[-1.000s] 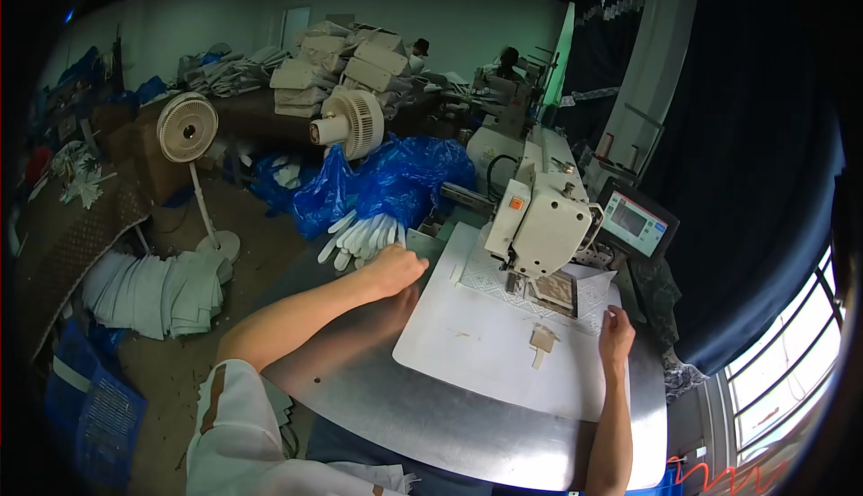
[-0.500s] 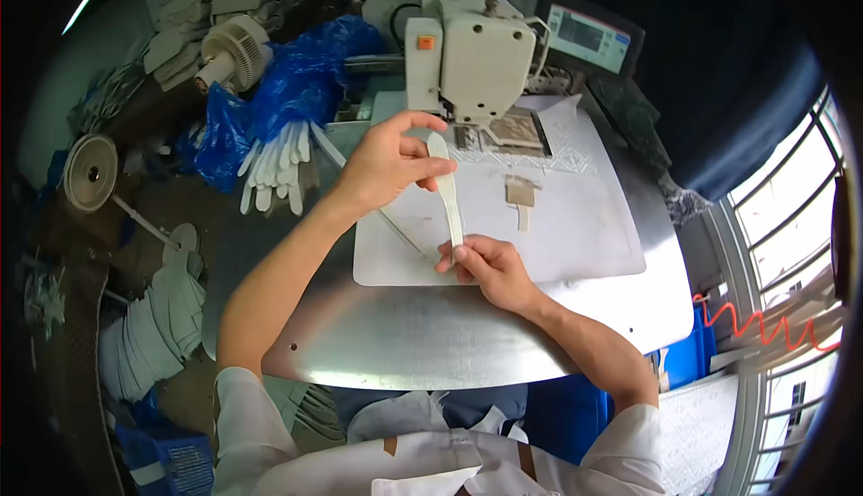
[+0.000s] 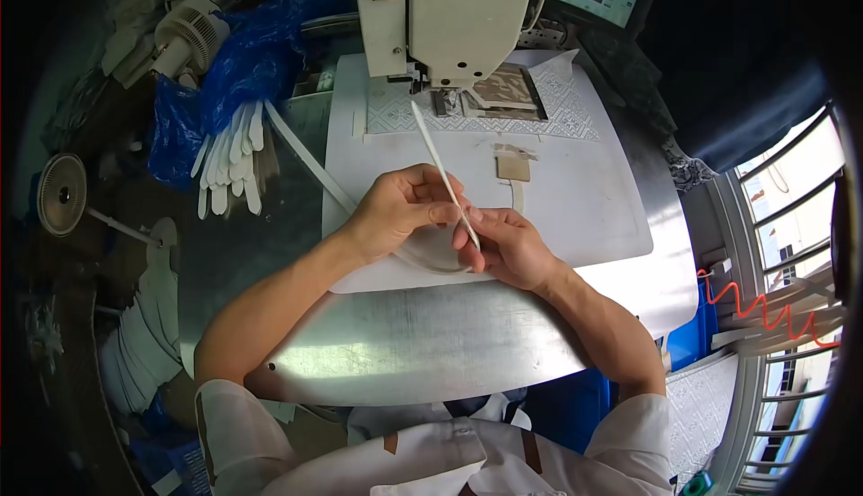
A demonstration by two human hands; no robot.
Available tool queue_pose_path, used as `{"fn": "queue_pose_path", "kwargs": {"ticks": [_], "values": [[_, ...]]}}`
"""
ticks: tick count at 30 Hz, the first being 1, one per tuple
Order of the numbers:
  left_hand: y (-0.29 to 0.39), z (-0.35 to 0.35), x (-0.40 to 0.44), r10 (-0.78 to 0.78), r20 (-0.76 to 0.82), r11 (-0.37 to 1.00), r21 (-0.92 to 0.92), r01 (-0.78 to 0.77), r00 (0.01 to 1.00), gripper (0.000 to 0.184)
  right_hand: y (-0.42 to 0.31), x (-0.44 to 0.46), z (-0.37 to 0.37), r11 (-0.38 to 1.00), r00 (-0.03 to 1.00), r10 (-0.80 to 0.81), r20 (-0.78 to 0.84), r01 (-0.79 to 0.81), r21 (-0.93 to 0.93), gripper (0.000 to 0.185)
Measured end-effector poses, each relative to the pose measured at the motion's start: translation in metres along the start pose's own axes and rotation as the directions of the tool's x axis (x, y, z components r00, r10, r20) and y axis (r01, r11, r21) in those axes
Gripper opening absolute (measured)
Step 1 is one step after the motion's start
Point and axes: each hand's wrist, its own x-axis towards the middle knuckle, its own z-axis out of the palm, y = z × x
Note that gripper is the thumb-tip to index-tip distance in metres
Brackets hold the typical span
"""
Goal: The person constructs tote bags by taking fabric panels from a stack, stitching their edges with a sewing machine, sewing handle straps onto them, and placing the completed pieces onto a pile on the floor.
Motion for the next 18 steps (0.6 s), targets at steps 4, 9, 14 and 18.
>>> {"fn": "queue_pose_path", "kwargs": {"ticks": [4, 9, 14, 18], "values": [[0.001, -0.001, 0.004, -0.013, -0.146, 0.979, 0.198, 0.042, 0.989, 0.031, 0.000, 0.000, 0.036, 0.868, 0.859, -0.285, -0.425, 0.044, -0.495, 0.036], [-0.011, 0.005, 0.001, 0.109, -0.224, 0.778, 0.625, 0.057, 0.969, 0.044, 0.012, 0.014, 0.039, 0.729, 0.732, -0.517, -0.443, 0.105, -0.677, 0.032], [0.000, 0.024, -0.007, 0.127, -0.219, 0.738, 0.672, 0.055, 0.968, 0.045, 0.014, 0.014, 0.020, 0.661, 0.714, -0.508, -0.481, -0.035, -0.750, 0.027], [0.005, 0.016, 0.000, 0.170, -0.149, 0.763, 0.646, -0.034, 0.974, 0.040, 0.004, 0.025, 0.002, 0.593, 0.659, -0.578, -0.482, -0.067, -0.802, 0.026]]}}
